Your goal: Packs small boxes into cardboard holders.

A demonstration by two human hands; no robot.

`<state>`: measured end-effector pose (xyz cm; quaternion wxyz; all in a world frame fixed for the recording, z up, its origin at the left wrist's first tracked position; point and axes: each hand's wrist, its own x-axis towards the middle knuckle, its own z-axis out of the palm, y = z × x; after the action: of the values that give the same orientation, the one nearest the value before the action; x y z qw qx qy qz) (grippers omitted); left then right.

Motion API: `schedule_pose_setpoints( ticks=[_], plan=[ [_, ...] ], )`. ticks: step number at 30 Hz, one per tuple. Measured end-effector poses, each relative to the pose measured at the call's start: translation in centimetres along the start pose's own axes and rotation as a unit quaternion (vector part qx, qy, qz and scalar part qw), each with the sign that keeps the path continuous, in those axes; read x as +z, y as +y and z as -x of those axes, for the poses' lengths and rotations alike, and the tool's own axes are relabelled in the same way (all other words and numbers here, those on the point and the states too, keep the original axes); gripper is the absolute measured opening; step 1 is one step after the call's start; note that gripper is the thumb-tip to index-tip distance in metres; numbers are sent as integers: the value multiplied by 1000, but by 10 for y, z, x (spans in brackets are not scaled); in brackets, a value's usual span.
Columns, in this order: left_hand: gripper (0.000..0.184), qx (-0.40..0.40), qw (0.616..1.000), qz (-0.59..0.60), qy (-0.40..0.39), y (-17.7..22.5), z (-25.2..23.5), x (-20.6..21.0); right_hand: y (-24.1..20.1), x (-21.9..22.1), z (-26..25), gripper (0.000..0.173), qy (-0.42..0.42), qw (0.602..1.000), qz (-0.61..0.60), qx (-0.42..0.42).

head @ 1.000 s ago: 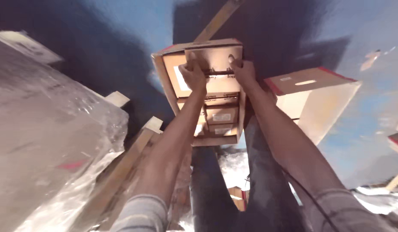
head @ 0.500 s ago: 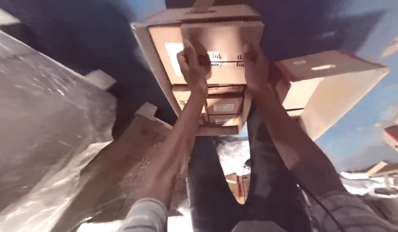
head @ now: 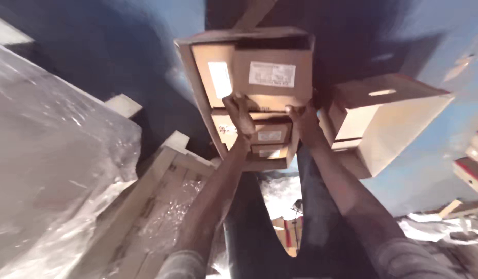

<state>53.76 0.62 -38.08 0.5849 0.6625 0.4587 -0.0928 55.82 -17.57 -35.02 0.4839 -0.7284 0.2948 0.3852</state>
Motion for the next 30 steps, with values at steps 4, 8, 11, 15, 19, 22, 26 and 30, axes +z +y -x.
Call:
schedule_pose_setpoints(
  ticks=[4, 8, 11, 15, 19, 22, 26, 30],
  plan=[
    [44, -85, 994, -72, 8, 19, 32, -13, 16, -11, 19, 64, -33, 993, -112, 31],
    [48, -44, 995, -72, -43, 8, 68, -24, 39, 1, 40, 59, 40, 976, -181, 110],
    [51, -7, 999, -38, -33, -6, 72, -21, 56, 11, 44, 62, 53, 957, -252, 135],
    [54, 18, 999, -30, -18, -13, 75, -18, 65, 14, 44, 67, 55, 950, -277, 135],
    [47, -9, 998, -58, -8, 3, 75, -16, 48, 9, 41, 59, 49, 969, -226, 85],
    [46, -39, 997, -45, -41, 26, 47, -17, 0, 1, 39, 69, 50, 990, -71, 108],
    [57, -105, 980, -149, -76, 53, -12, -8, -47, -8, -8, 74, 15, 991, 109, 81],
    [68, -92, 919, -359, -136, 76, -57, -3, -81, -8, -44, 77, 9, 950, 302, 83]
  ],
)
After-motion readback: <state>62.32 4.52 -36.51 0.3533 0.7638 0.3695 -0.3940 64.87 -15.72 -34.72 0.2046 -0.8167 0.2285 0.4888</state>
